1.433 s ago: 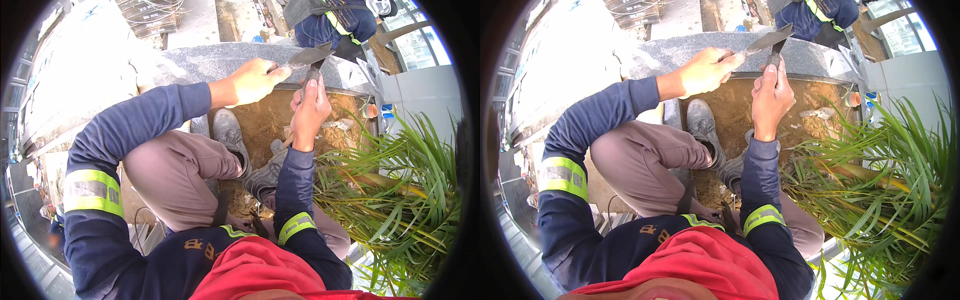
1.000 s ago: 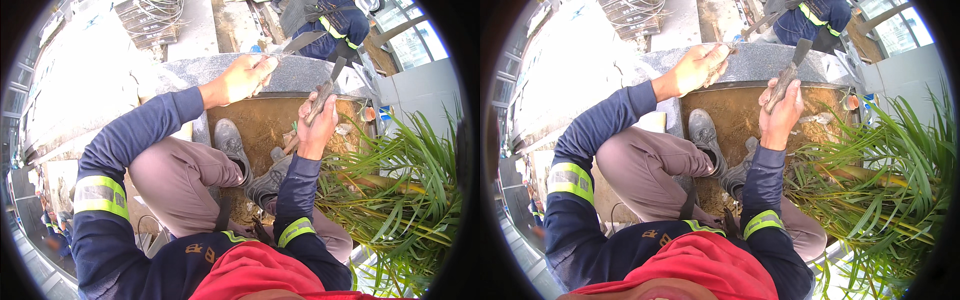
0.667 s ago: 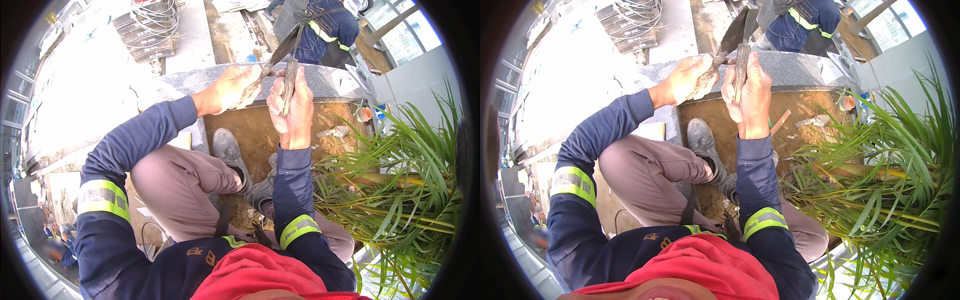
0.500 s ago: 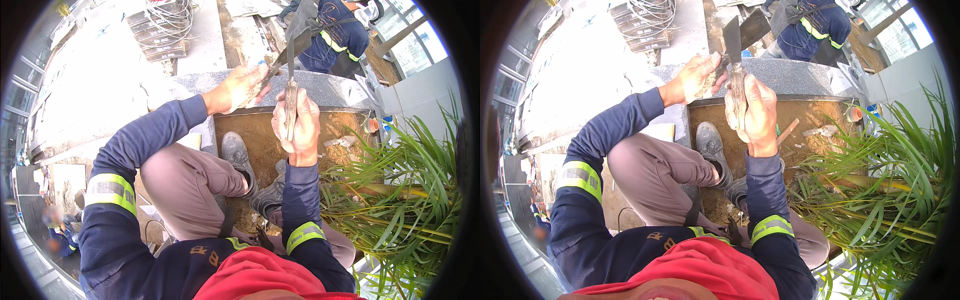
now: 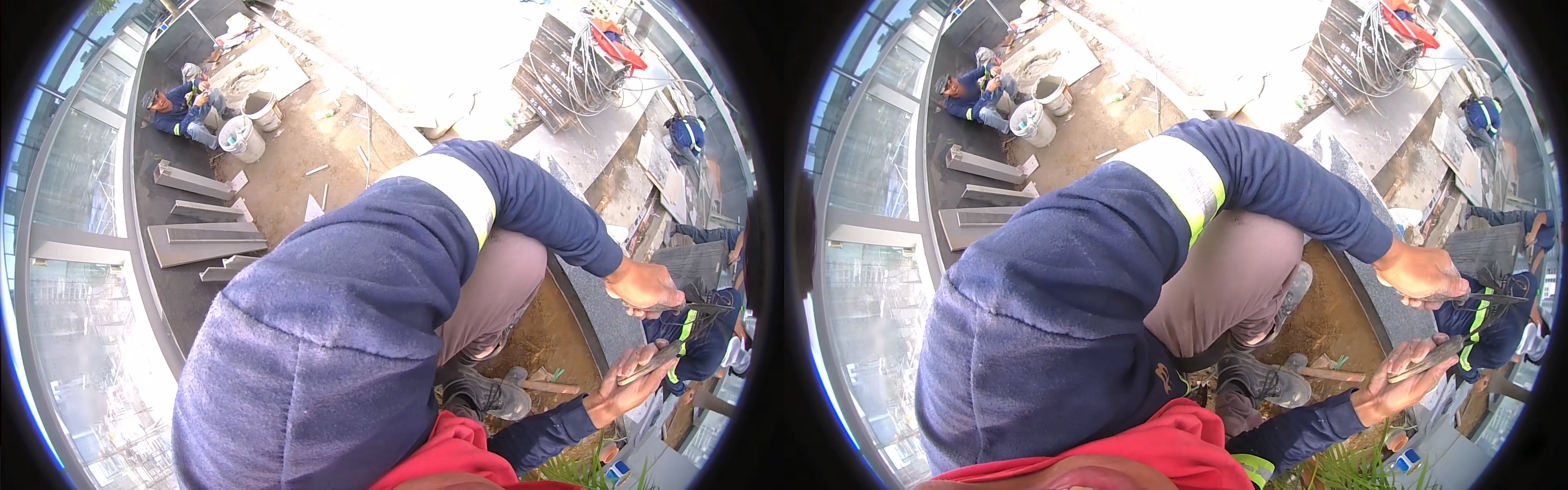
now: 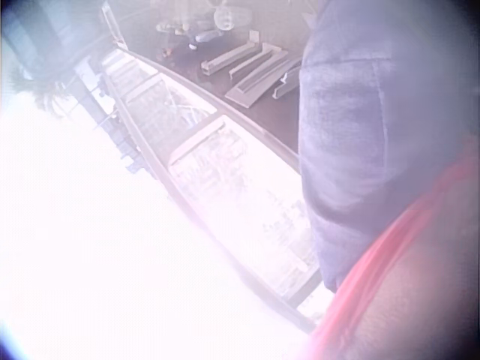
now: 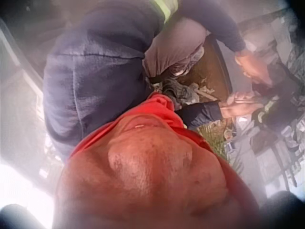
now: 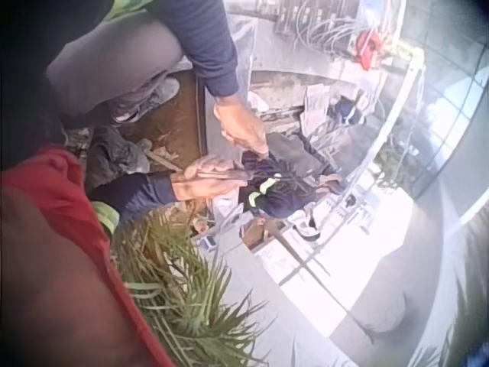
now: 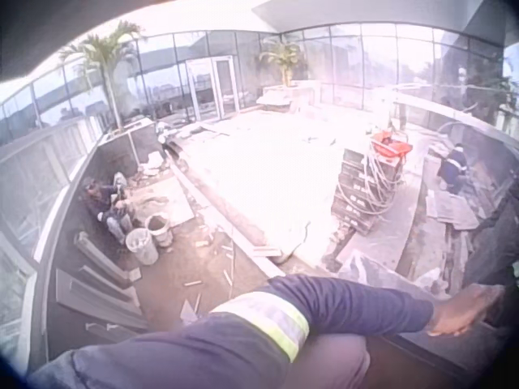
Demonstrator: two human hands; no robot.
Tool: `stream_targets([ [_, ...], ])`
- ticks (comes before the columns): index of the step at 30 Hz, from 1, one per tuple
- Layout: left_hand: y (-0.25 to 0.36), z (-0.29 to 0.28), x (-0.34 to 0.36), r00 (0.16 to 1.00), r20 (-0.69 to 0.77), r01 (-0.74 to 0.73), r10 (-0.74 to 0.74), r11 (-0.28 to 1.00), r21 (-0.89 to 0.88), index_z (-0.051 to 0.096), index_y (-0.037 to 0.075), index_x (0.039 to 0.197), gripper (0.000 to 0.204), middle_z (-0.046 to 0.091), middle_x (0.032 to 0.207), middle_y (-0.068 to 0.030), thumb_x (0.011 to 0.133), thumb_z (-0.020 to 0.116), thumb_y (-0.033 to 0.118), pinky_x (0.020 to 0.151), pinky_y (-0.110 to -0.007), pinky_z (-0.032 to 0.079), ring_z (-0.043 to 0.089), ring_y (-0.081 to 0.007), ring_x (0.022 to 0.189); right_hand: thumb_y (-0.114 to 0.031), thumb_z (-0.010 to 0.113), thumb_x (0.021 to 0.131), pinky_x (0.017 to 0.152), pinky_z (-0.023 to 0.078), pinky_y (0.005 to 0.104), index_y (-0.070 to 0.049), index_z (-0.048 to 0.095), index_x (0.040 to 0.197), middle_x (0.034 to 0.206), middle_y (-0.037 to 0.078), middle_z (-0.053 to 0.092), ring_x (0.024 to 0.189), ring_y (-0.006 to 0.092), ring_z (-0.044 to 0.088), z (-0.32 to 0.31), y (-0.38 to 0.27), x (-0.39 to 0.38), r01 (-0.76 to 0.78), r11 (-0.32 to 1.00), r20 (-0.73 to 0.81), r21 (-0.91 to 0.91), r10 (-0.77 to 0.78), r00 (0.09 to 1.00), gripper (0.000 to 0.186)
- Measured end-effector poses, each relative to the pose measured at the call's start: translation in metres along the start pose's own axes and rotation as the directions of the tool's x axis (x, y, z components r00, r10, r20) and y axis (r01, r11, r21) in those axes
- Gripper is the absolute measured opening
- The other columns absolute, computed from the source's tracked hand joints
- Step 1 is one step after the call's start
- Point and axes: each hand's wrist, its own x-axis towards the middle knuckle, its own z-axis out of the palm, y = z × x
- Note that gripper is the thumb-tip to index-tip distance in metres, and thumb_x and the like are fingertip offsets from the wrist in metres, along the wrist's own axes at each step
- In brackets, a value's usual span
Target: The person scoops mortar from a bucket and spreads it onto a stone slab using a trowel and a smaller hand tool. They smooth the mortar along the edges and surface of the slab while squatting on the ground.
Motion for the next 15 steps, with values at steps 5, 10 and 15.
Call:
stream_targets([
  [5,-0.005,0.000,0.015,0.997,-0.072,-0.049,0.032,0.968,-0.245,0.054,0.005,0.101,0.052,0.053,0.069,-0.0039,0.108,0.039,0.054,0.045,-0.031,0.043,0.050,-0.0131,0.054,-0.036,0.050,0.109,0.059,0.047,0.0256,0.004,0.054,0.117,0.092,0.009,0.059,0.070,0.0138,0.056,0.010,-0.024,0.008,0.171,0.779,-0.426,-0.604,-0.496,0.756,0.042],
  [10,0.013,-0.038,0.000,0.984,-0.163,0.028,-0.079,0.957,-0.290,0.053,0.009,0.097,0.066,0.053,0.070,-0.0014,0.101,0.033,0.072,0.046,-0.029,0.044,0.051,-0.0128,0.053,-0.028,0.052,0.107,0.082,0.049,0.0316,0.002,0.056,0.134,0.103,0.013,0.068,0.090,0.0177,0.063,0.030,0.006,0.036,0.003,0.325,-0.180,-0.946,-0.531,0.828,0.041],
  [15,0.005,-0.022,0.008,0.986,-0.166,-0.018,-0.001,0.994,-0.109,0.058,0.005,0.100,0.071,0.056,0.070,-0.0049,0.101,0.033,0.071,0.045,-0.028,0.040,0.050,-0.0136,0.051,-0.019,0.060,0.102,0.078,0.053,0.0395,0.002,0.058,0.139,0.097,0.017,0.072,0.083,0.0291,0.069,0.067,0.008,0.031,0.105,0.155,0.016,-0.982,-0.491,0.871,0.042],
])
